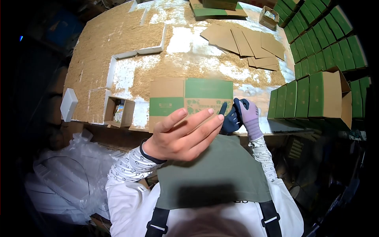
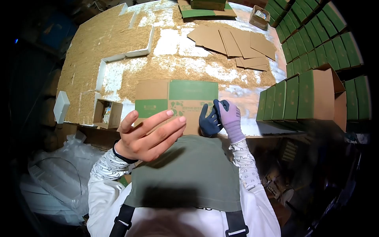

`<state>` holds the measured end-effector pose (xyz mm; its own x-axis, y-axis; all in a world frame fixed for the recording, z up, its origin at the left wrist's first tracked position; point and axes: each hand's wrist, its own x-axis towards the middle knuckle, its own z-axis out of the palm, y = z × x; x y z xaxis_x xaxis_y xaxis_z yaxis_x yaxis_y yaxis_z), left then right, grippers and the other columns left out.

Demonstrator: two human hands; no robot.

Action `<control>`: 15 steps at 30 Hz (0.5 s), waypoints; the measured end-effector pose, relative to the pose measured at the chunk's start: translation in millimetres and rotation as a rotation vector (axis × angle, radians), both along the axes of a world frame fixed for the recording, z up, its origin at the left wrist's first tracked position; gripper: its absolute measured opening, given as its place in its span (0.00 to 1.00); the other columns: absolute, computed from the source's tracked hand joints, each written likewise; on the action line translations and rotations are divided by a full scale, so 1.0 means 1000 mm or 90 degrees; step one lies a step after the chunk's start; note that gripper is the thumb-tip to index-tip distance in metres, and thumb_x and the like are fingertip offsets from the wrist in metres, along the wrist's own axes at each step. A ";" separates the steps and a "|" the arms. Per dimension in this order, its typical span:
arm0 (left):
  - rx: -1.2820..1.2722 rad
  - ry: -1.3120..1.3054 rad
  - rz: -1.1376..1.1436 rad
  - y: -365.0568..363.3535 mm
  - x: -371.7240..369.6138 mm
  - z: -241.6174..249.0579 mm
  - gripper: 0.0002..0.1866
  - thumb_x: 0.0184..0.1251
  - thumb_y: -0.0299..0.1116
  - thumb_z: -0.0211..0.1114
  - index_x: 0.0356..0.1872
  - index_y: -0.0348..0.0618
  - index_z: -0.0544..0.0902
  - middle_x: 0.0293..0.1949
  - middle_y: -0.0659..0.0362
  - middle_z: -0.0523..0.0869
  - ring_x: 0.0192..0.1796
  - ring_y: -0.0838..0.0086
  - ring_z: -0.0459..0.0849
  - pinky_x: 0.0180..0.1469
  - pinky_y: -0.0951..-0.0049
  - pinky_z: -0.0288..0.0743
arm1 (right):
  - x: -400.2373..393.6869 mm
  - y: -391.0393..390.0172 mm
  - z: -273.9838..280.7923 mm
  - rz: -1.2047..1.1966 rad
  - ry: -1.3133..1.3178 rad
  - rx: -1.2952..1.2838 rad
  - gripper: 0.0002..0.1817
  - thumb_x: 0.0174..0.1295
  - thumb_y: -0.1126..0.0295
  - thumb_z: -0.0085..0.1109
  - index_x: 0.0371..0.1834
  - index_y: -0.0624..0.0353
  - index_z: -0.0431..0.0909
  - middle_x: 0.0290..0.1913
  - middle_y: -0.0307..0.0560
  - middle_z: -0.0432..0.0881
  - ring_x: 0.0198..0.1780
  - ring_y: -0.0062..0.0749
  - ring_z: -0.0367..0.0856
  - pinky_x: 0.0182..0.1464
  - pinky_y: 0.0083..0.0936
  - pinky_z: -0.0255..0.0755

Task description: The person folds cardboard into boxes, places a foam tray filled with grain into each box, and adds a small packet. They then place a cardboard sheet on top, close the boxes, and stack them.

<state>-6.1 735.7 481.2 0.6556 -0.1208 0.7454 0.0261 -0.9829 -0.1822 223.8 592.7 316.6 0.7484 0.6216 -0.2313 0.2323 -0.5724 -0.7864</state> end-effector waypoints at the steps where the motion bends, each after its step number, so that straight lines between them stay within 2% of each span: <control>1: 0.009 -0.002 -0.002 0.001 -0.002 0.001 0.08 0.62 0.31 0.62 0.34 0.54 0.89 0.45 0.72 0.89 0.47 0.82 0.87 0.75 0.63 0.49 | -0.001 -0.001 -0.003 0.004 -0.013 0.003 0.18 0.64 0.55 0.60 0.32 0.62 0.82 0.26 0.49 0.82 0.30 0.39 0.82 0.38 0.32 0.72; 8: 0.026 -0.002 -0.001 -0.002 -0.019 0.012 0.12 0.64 0.31 0.58 0.38 0.53 0.90 0.47 0.70 0.89 0.47 0.85 0.87 0.72 0.69 0.49 | -0.003 -0.002 -0.008 0.020 0.008 0.028 0.18 0.64 0.55 0.60 0.32 0.62 0.83 0.26 0.50 0.82 0.29 0.39 0.80 0.37 0.32 0.71; 11: 0.031 -0.003 0.011 -0.004 -0.024 0.015 0.13 0.65 0.32 0.57 0.41 0.54 0.90 0.47 0.70 0.89 0.48 0.86 0.86 0.70 0.71 0.49 | -0.007 -0.001 -0.008 0.027 -0.004 0.068 0.17 0.67 0.59 0.61 0.28 0.64 0.82 0.21 0.40 0.81 0.22 0.20 0.75 0.26 0.23 0.68; 14: 0.030 -0.002 0.020 -0.006 -0.028 0.015 0.13 0.65 0.32 0.56 0.42 0.54 0.90 0.47 0.70 0.90 0.48 0.87 0.86 0.70 0.71 0.49 | -0.011 0.002 0.000 0.038 0.001 0.051 0.17 0.67 0.60 0.61 0.29 0.63 0.82 0.22 0.41 0.81 0.22 0.20 0.75 0.26 0.22 0.68; 15: 0.030 0.000 0.021 -0.006 -0.029 0.015 0.13 0.65 0.32 0.57 0.42 0.55 0.89 0.47 0.70 0.90 0.48 0.86 0.86 0.70 0.71 0.49 | -0.011 0.004 0.003 0.036 0.011 0.038 0.17 0.66 0.58 0.61 0.29 0.63 0.82 0.23 0.43 0.82 0.23 0.26 0.77 0.29 0.25 0.69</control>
<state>-35.1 729.4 496.5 0.6594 -0.1341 0.7398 0.0584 -0.9719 -0.2282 212.6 596.4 319.3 0.7082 0.6755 -0.2051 0.2491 -0.5109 -0.8228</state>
